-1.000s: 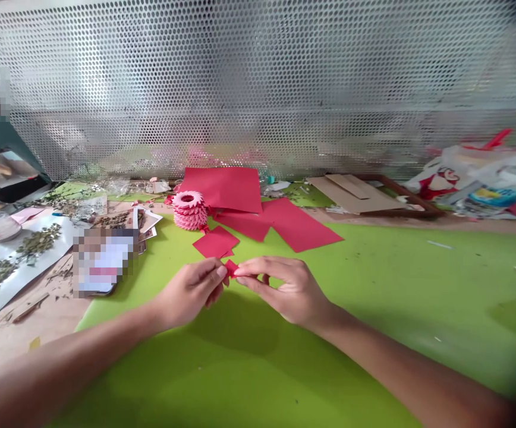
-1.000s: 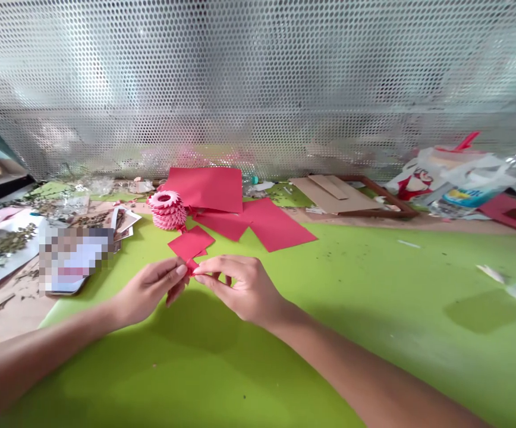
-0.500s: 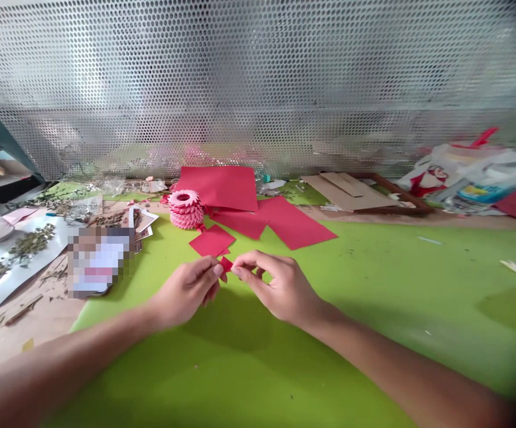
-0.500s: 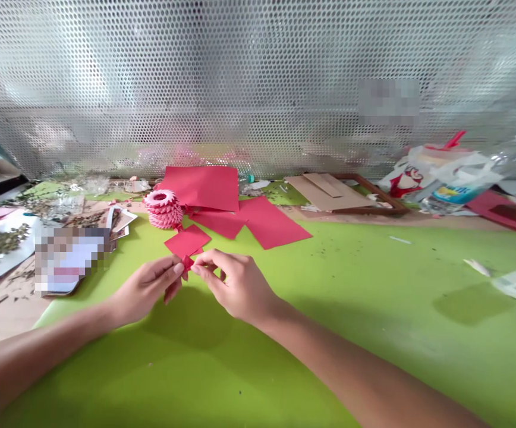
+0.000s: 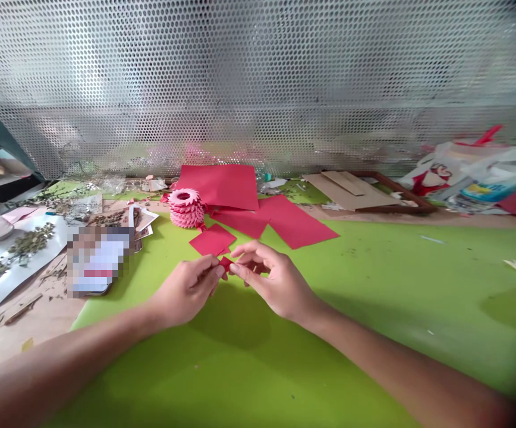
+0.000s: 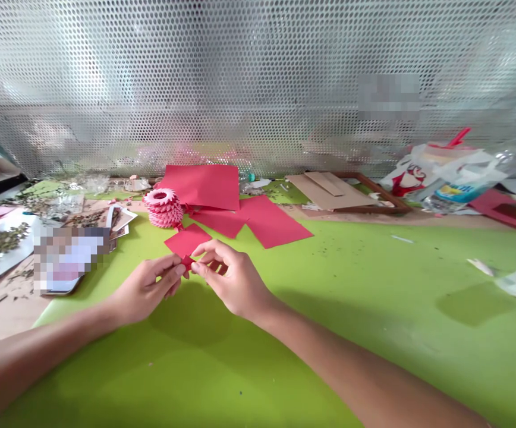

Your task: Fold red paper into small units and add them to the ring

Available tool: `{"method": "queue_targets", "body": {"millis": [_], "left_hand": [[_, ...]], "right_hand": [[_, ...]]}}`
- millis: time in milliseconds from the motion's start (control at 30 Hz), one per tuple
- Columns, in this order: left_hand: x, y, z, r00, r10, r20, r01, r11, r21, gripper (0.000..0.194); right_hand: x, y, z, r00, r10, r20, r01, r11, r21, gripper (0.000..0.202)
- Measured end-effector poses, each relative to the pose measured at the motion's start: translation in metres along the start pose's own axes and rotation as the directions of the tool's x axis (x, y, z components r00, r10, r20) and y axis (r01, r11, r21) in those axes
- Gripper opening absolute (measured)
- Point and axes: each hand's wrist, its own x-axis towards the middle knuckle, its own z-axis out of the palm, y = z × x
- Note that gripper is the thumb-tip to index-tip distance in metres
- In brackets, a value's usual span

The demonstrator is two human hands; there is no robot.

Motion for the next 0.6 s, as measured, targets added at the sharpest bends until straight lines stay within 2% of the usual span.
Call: {"method": "queue_targets", "body": {"millis": [167, 300, 533, 600], "left_hand": [[0.0, 0.002, 0.0, 1.0, 0.004, -0.024, -0.003, 1.0, 0.011, 0.032], [0.001, 0.0, -0.001, 0.998, 0.011, -0.062, -0.009, 0.999, 0.035, 0.032], [0.001, -0.002, -0.001, 0.998, 0.01, -0.064, -0.004, 0.996, 0.088, 0.033], [0.002, -0.003, -0.001, 0.997, 0.025, -0.072, -0.017, 0.994, 0.112, 0.029]], "right_hand": [[-0.001, -0.004, -0.002, 0.999, -0.031, 0.044, 0.03, 0.999, 0.027, 0.014], [-0.002, -0.009, -0.007, 0.993, -0.105, 0.051, 0.106, 0.994, -0.026, 0.011], [-0.001, 0.003, -0.004, 0.968, -0.251, 0.025, 0.252, 0.956, -0.15, 0.006], [0.0, 0.005, -0.003, 0.957, -0.29, 0.01, 0.288, 0.942, -0.172, 0.007]]}}
